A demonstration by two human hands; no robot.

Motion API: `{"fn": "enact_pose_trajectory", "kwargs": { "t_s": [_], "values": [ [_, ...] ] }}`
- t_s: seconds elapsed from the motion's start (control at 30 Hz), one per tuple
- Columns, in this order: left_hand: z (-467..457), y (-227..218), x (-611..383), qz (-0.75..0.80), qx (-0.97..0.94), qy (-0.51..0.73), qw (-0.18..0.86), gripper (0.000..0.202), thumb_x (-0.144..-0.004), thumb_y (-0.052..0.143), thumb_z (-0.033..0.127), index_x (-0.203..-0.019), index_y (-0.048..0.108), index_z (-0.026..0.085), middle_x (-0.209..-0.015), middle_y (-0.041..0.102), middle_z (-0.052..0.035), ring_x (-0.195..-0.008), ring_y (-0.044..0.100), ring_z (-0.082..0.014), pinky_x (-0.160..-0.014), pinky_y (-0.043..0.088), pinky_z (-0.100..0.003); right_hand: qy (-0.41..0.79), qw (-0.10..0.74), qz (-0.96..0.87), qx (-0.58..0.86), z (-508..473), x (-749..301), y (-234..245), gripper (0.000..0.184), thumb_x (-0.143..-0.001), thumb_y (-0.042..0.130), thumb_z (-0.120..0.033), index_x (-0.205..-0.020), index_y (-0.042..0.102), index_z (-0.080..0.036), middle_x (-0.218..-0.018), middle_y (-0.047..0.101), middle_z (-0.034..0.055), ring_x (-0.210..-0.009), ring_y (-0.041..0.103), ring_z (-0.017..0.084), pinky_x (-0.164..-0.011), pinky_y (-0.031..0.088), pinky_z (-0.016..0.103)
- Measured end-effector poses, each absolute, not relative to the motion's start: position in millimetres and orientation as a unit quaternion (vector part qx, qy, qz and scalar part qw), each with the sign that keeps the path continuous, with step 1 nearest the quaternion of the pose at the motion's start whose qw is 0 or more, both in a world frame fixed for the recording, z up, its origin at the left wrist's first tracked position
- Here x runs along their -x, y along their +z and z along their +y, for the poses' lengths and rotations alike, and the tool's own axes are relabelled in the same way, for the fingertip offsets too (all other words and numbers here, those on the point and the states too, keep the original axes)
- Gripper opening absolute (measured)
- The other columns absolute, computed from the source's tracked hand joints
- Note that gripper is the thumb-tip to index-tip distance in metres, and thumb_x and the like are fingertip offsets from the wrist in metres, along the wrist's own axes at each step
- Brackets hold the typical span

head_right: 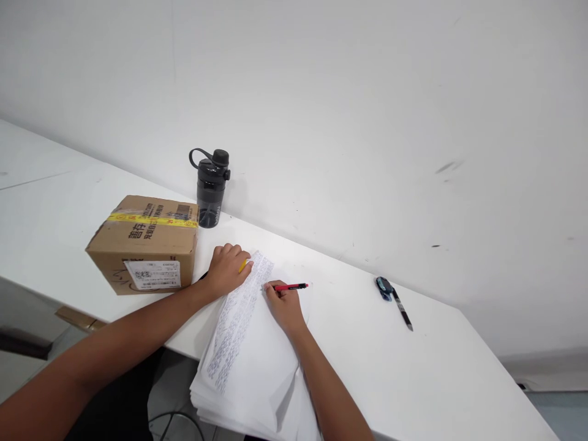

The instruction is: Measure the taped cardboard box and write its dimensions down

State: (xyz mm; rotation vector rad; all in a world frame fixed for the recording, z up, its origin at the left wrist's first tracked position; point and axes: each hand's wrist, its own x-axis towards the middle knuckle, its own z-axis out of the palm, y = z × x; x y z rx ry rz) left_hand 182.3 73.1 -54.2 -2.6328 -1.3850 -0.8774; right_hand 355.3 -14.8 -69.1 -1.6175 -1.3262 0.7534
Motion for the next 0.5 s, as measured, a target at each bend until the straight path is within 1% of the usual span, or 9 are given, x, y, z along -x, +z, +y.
{"fn": "enact_pose_trajectory", "kwargs": {
  "t_s": [0.1, 0.27, 0.5],
  "values": [
    [73.0, -54.2, -182.1, -0.449, 0.849, -0.279, 0.015, 0.029, -0.095, 0.043, 0.036, -0.101, 0.067, 0.021, -0.098, 0.065, -0.0081, -0.097, 0.052, -0.0263, -0.082, 0.033, -0.044, 0.297, 0.448, -0.533, 0.653, -14.8, -355.9, -70.1, 0.032, -0.079, 0.059, -0.049, -0.08, 0.068, -0.018, -0.06, 0.054, -0.0009, -0.058, 0.044, 0.015, -0.056, 0.035, 0.027],
    [72.1, -53.0, -181.4, -0.452, 0.849, -0.273, 0.008, 0.029, -0.095, 0.043, 0.036, -0.101, 0.067, 0.021, -0.1, 0.064, -0.0092, -0.098, 0.052, -0.0267, -0.082, 0.034, -0.044, 0.298, 0.443, -0.548, 0.644, -15.6, -355.0, -68.4, 0.031, -0.078, 0.061, -0.049, -0.079, 0.068, -0.019, -0.069, 0.062, 0.0027, -0.066, 0.051, 0.017, -0.061, 0.039, 0.028],
    [71.7, -52.6, -181.6, -0.451, 0.849, -0.276, 0.001, 0.029, -0.095, 0.043, 0.036, -0.102, 0.067, 0.021, -0.099, 0.064, -0.0094, -0.098, 0.052, -0.0266, -0.083, 0.034, -0.044, 0.291, 0.439, -0.545, 0.652, -16.9, -356.6, -68.4, 0.033, -0.079, 0.06, -0.05, -0.079, 0.068, -0.017, -0.063, 0.059, 0.0012, -0.06, 0.046, 0.015, -0.057, 0.038, 0.028]
  ]
}}
